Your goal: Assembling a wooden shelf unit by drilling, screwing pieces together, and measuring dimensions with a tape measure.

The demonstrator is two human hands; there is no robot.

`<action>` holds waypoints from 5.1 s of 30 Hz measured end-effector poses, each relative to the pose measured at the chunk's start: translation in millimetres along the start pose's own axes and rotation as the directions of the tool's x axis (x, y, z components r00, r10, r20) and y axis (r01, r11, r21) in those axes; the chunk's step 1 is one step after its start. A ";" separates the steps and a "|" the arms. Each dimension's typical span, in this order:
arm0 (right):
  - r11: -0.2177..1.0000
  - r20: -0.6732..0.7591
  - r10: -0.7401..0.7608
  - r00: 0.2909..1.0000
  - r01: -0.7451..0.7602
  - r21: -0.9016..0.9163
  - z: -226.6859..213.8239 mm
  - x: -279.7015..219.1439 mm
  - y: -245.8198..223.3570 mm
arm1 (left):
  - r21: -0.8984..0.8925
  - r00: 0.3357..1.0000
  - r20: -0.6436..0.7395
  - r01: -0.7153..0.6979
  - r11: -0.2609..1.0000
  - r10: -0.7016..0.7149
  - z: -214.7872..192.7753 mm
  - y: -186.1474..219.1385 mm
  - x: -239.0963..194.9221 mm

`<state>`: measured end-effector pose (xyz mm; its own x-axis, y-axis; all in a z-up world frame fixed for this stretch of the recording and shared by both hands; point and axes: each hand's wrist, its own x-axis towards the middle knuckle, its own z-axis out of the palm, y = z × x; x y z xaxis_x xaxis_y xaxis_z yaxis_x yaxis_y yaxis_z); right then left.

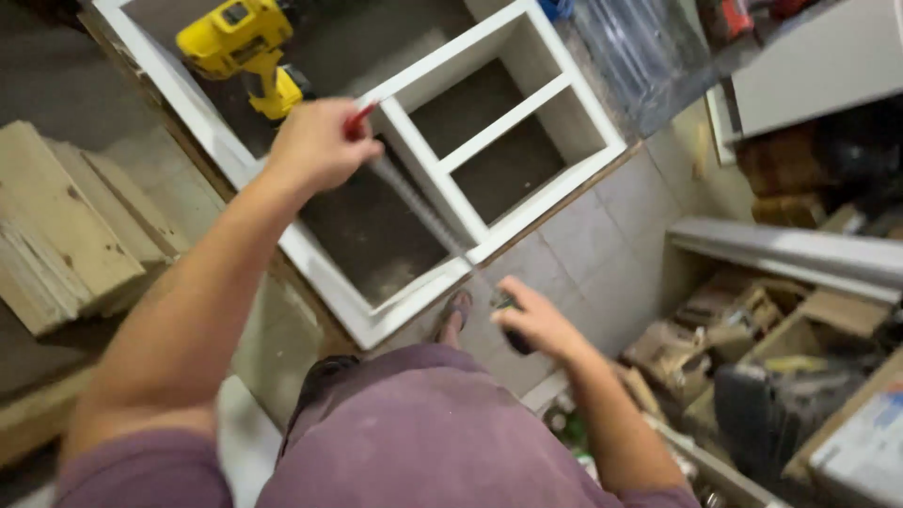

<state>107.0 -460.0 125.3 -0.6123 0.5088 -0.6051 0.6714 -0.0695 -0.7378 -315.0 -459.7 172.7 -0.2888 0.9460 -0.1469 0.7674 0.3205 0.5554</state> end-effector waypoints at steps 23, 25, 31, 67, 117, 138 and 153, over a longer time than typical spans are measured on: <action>0.915 -0.170 0.385 0.907 -0.350 0.202 -18.4 16.4 -77.1 | 0.024 0.994 -0.105 -0.039 0.999 0.042 47.3 -50.9 100.9; 0.906 -0.143 0.404 0.903 -0.374 0.201 -24.4 15.4 -81.4 | -0.006 0.993 -0.111 -0.051 0.999 0.050 43.8 -49.7 97.0; 0.925 -0.137 0.333 0.933 -0.296 0.237 -31.5 25.7 -65.0 | -0.013 0.966 -0.184 -0.185 0.983 0.180 45.3 -56.3 91.2; 0.817 -0.042 0.237 0.971 -0.176 0.550 -30.8 48.9 -31.2 | -0.738 0.657 0.399 -0.185 0.649 0.640 65.9 72.3 8.0; 0.911 -0.064 0.177 0.982 -0.139 0.389 -37.2 40.9 -36.9 | -0.598 0.626 0.442 -0.329 0.731 0.643 116.0 94.4 21.9; 0.907 -0.052 0.154 0.987 -0.120 0.403 -40.6 40.6 -40.5 | -0.565 0.639 0.430 -0.360 0.742 0.638 120.1 96.9 18.1; 0.909 -0.056 0.138 0.989 -0.104 0.404 -36.9 41.2 -35.1 | -0.584 0.651 0.384 -0.379 0.718 0.655 123.0 97.3 16.8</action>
<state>73.6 -404.9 137.3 -0.4894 0.5415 -0.6835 0.5054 -0.4626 -0.7284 -174.7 -406.8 123.6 0.5344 0.8440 -0.0457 0.3262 -0.1560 0.9323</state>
